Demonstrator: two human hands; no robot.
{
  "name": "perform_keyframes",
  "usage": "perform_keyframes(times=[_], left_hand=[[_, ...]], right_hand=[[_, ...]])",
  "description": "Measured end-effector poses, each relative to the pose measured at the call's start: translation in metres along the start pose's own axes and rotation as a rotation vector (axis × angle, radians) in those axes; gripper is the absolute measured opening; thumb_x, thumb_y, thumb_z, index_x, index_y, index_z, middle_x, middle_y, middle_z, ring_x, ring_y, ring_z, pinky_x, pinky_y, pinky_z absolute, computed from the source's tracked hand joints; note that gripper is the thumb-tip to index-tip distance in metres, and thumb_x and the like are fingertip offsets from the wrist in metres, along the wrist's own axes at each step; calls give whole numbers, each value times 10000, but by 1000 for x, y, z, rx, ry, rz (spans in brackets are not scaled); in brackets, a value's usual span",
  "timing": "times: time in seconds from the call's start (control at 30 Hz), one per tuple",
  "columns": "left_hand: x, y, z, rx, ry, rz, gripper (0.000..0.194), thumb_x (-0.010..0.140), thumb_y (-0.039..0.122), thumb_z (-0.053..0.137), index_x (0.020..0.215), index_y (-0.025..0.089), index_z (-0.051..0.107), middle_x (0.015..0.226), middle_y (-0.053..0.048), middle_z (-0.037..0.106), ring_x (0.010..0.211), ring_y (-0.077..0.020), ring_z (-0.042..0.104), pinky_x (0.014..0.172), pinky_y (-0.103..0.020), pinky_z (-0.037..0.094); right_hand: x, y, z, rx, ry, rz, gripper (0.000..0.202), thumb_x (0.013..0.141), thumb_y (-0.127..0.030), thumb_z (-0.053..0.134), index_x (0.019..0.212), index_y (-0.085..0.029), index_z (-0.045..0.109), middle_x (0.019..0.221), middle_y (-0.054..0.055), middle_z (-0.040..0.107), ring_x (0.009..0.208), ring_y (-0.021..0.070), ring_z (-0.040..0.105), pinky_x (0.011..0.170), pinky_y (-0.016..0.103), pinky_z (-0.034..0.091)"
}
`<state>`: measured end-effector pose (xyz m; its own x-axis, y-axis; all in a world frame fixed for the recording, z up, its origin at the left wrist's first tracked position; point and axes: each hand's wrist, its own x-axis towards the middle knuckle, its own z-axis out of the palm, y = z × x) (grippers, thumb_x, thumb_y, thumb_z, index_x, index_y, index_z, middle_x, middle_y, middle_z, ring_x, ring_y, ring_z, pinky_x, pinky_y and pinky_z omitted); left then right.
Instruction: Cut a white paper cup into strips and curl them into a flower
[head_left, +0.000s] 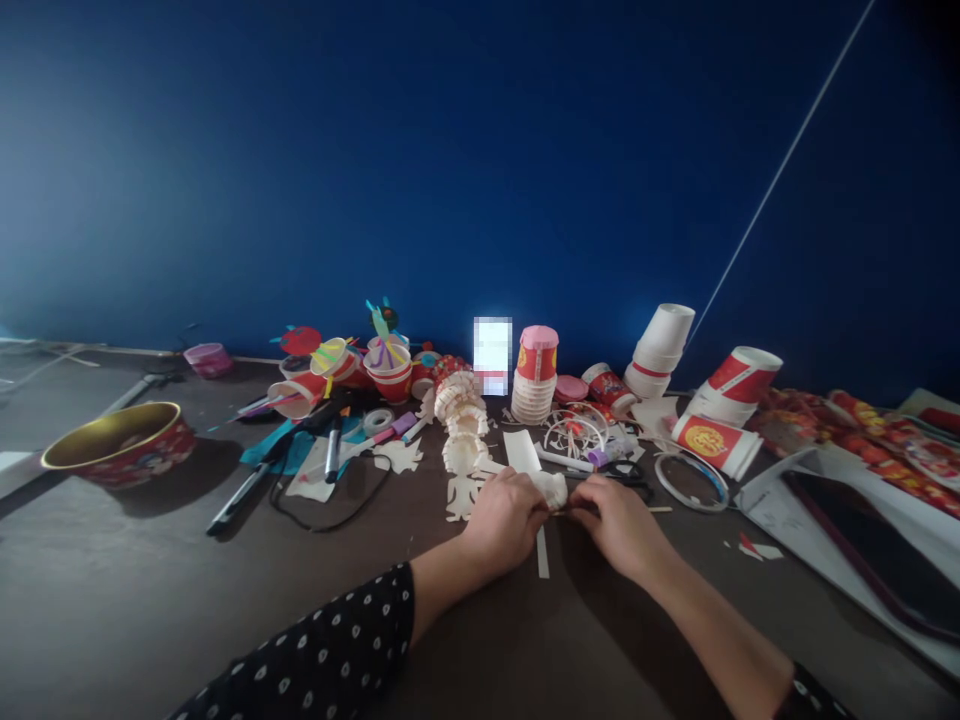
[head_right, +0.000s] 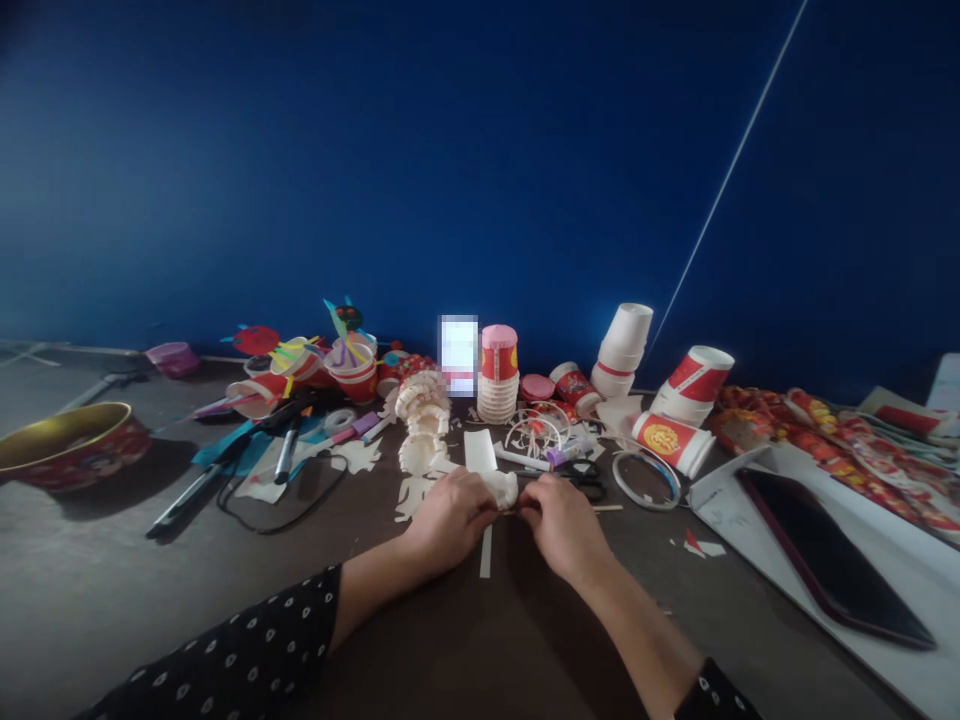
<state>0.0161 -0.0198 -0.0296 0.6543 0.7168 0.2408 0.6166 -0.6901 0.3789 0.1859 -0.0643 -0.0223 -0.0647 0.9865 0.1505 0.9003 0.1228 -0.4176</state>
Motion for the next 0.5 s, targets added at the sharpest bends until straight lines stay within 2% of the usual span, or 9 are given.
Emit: perform_keyframes(times=[0.13,0.33,0.5], left_hand=[[1,4,-1,68,-12,7,132,809,188,523,760,135,634,827,-79,630,843,-219,534,743,-316,413],[-1,2,-1,8,-34,-39,117,802,222,543,770,153,632,824,-57,639,845,-207,538,756,-303,416],[0,3,-1,72,-30,5,125,793,196,513,754,141,618,816,-70,625,836,-214,531,751,-316,419]], right_hand=[[0,0,1,-22,4,-2,125,769,-132,542,724,-196,640,783,32,612,766,184,571,669,262,383],[0,-1,0,-7,-8,15,117,768,-138,554,737,-196,650,802,34,623,795,191,574,694,269,382],[0,-1,1,-5,-2,5,130,770,-131,542,734,-194,650,796,35,624,785,189,574,687,266,384]])
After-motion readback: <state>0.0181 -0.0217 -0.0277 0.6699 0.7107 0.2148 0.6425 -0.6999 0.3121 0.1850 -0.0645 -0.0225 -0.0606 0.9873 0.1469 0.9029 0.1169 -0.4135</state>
